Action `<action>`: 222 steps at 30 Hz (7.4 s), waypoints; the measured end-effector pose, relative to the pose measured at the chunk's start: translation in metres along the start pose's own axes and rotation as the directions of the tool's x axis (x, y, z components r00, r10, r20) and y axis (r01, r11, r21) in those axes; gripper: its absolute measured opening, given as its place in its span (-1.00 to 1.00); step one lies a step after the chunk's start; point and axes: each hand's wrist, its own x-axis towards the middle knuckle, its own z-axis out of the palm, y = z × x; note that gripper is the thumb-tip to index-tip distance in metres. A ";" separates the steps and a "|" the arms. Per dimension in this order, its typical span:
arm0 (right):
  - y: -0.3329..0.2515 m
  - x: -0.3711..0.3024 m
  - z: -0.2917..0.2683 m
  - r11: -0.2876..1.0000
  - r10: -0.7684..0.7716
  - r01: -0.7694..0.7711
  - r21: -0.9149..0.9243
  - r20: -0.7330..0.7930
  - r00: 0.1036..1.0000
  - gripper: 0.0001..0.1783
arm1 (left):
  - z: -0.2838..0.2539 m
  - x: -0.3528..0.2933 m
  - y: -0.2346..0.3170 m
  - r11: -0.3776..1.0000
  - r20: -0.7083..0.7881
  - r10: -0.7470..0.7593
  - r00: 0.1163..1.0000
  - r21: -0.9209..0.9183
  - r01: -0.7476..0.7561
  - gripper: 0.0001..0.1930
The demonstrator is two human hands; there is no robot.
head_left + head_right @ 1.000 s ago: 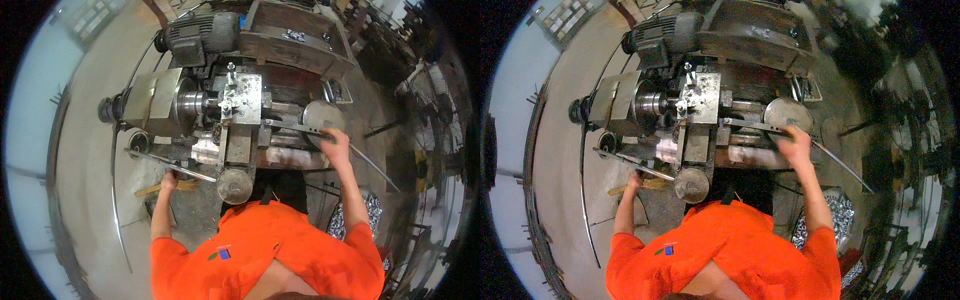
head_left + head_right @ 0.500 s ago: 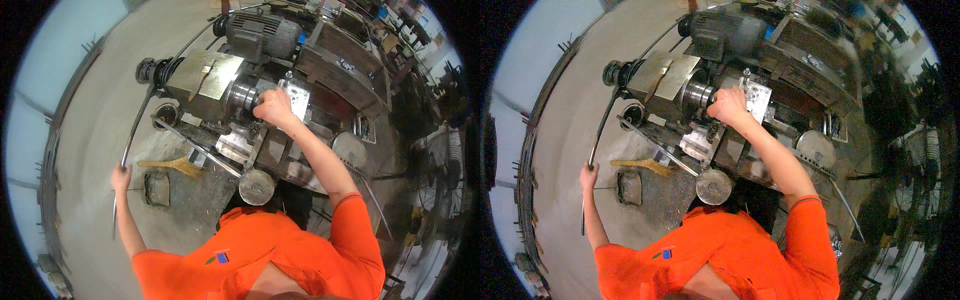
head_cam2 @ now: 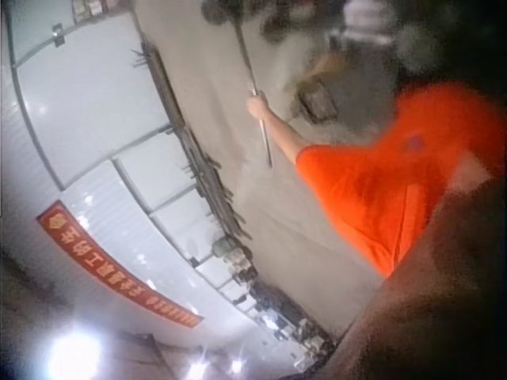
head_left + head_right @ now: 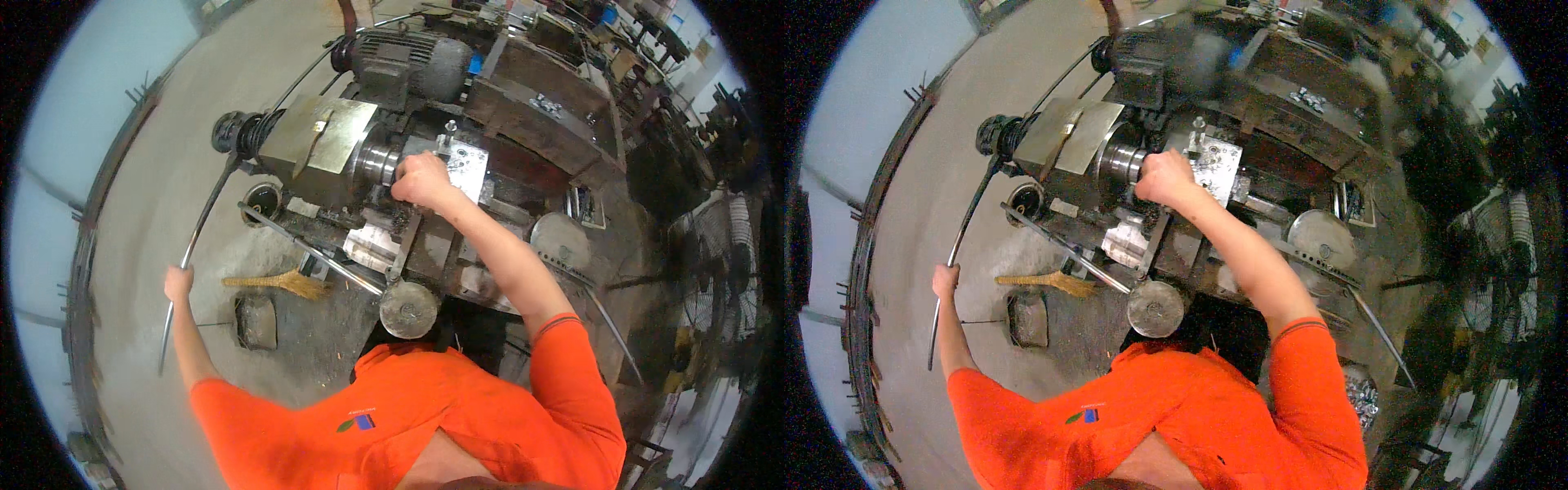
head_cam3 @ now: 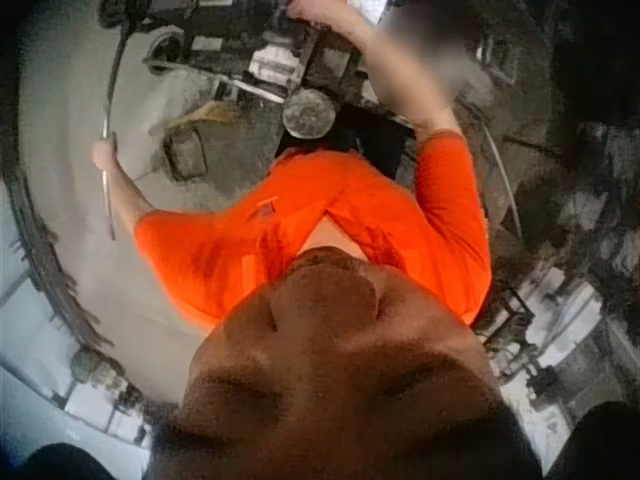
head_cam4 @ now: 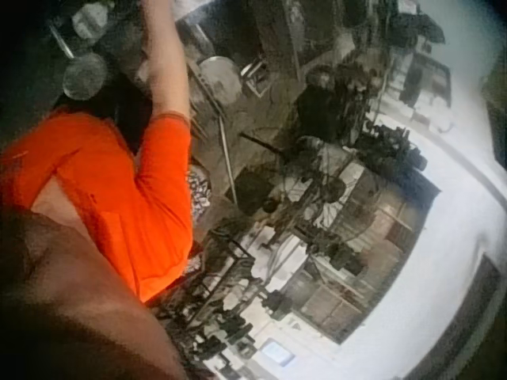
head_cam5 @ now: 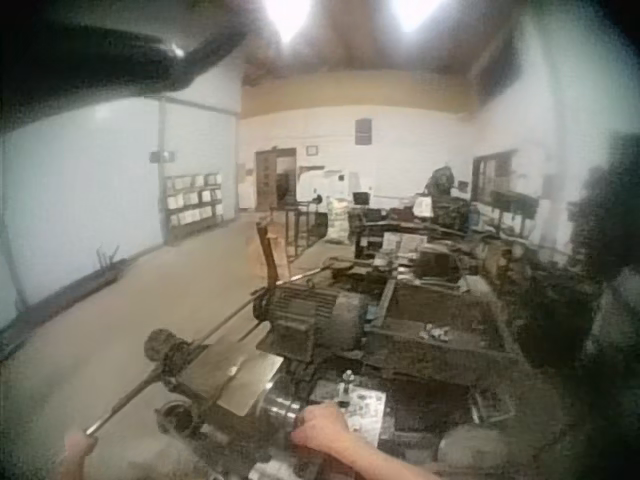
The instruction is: The person operates a metal turning machine, repeatedly inserting small metal pieces into the chuck, engaging the machine, and removing the processed pieces. The person uses a long metal rod to assist with insertion and removal, and places the finished pieces into a nearby bin.
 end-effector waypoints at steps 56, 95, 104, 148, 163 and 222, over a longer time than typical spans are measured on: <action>0.284 -0.559 0.048 0.419 0.903 -0.895 -0.152 0.173 0.393 -0.67 | -0.087 -0.213 0.225 0.337 0.076 0.939 0.336 -0.401 -0.852 -0.64; 0.061 -0.127 -0.065 0.796 -0.345 0.438 0.418 -0.281 0.895 -0.52 | -0.123 -0.180 0.121 0.662 -0.055 0.695 0.717 -0.338 -0.668 -0.67; 0.027 0.007 -0.006 0.977 -0.209 0.203 0.064 0.101 0.973 -0.73 | -0.041 -0.167 0.009 0.837 0.167 0.444 0.880 -0.428 -0.340 -0.69; 0.067 -0.129 -0.043 0.945 0.079 0.062 0.320 -0.410 0.909 -0.75 | 0.129 -0.078 0.117 0.657 0.030 0.482 0.876 -0.674 -0.338 -0.63; 0.293 -0.425 -0.037 0.563 0.709 -0.813 -0.147 -0.420 0.567 -0.41 | 0.132 -0.113 0.178 0.683 0.341 0.680 0.649 0.026 -0.730 -0.71; 0.197 -0.428 0.075 0.702 0.691 -0.680 0.211 -0.435 0.578 -0.56 | 0.181 -0.139 0.198 0.726 0.281 0.640 0.715 0.081 -0.682 -0.59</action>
